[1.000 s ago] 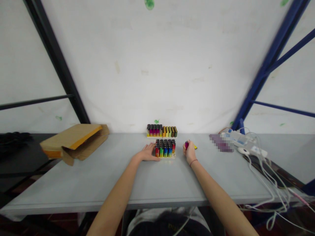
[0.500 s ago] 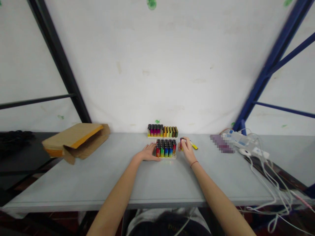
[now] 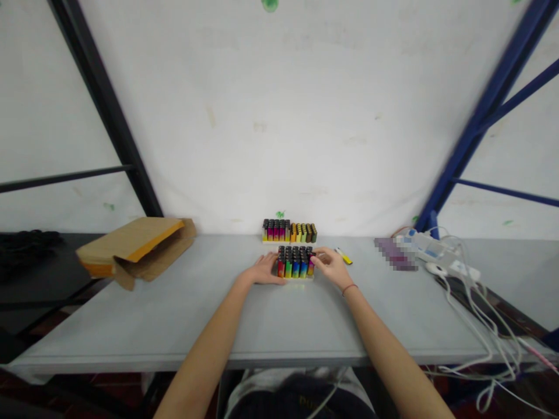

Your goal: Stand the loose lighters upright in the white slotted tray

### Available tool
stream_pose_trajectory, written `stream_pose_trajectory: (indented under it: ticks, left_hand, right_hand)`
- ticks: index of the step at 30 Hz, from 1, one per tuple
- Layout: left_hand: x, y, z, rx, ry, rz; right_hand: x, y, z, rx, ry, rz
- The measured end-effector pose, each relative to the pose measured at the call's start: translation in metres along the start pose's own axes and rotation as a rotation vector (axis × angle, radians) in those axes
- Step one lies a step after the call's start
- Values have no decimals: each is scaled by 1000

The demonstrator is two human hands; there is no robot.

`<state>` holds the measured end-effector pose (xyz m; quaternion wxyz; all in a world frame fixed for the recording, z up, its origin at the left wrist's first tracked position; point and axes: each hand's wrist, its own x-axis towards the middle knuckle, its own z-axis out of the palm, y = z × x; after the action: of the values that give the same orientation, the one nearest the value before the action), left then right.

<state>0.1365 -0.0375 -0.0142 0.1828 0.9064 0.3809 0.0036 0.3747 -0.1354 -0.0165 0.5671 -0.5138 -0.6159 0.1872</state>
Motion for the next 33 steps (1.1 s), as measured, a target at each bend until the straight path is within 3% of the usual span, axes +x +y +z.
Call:
stream_pose_trajectory:
  ticks: [10,12,15,18,21,25,33]
  left_hand:
    - [0,0,1,-6,4,-2]
    - [0,-1,1,-2,4,-2]
    - [0,-1,1,0,-1,-1]
    - [0,-1,1,0,-3,-9]
    - [0,-2,1,3,-7,-20]
    - [1,-3,1,0,-7,-16]
    - [2,-4,1,-7,-6,-21]
  right_hand:
    - [-1,-3,-1,-92,-40,-76]
    - [1,1,-5,-176,46,-100]
    - [4,17,-21,-458,280,-91]
    - [6,37,-40,-811,361,58]
    - [5,52,-51,-1000,254,219]
    - [7,56,-49,-1054,36,326]
    - [7,49,-32,-1012,-48,170]
